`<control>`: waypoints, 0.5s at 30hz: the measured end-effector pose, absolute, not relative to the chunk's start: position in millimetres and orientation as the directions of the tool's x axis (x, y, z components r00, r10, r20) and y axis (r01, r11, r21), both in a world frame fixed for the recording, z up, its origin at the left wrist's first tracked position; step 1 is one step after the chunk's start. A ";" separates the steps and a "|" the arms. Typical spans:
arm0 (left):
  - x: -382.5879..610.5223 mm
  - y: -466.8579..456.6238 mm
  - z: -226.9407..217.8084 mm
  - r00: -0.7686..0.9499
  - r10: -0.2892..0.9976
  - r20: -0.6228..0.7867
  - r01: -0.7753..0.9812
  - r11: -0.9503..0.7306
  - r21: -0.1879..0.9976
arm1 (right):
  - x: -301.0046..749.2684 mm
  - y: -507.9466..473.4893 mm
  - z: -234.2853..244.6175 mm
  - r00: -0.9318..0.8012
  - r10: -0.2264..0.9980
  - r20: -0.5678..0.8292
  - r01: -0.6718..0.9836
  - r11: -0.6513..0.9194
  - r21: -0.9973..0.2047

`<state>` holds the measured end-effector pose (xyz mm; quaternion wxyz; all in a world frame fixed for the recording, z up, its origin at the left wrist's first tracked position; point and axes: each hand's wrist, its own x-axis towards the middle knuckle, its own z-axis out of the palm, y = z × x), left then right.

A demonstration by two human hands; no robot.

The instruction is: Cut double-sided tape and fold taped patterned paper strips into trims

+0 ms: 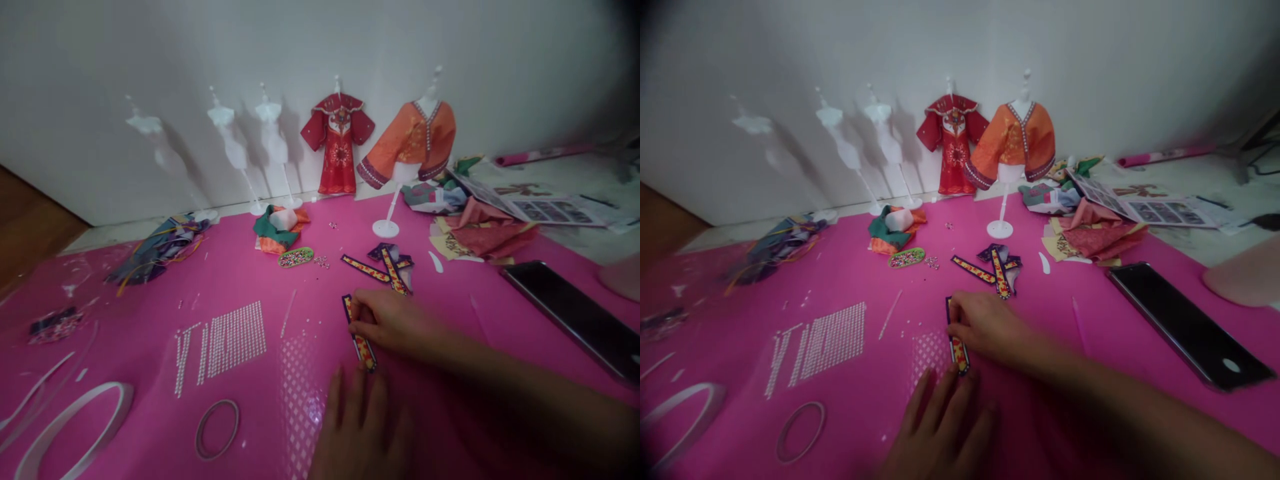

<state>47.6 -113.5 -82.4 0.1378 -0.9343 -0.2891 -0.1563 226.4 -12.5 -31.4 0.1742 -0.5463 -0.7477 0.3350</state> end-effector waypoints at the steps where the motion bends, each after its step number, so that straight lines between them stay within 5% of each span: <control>1: 46.9 -113.0 -80.8 0.797 0.488 0.356 0.571 -0.802 -0.178 | 229.1 -11.4 -30.6 -0.367 0.924 -0.110 0.682 0.187 -0.707; 7: 45.1 -110.6 -76.2 0.827 0.464 0.319 0.541 -0.812 -0.220 | 247.1 -9.0 -28.6 -0.536 0.831 -0.150 0.584 0.237 -0.777; 15: 47.0 -114.1 -80.2 0.780 0.522 0.343 0.602 -0.776 -0.187 | 244.4 -10.8 -29.4 -0.507 0.853 -0.127 0.605 0.247 -0.757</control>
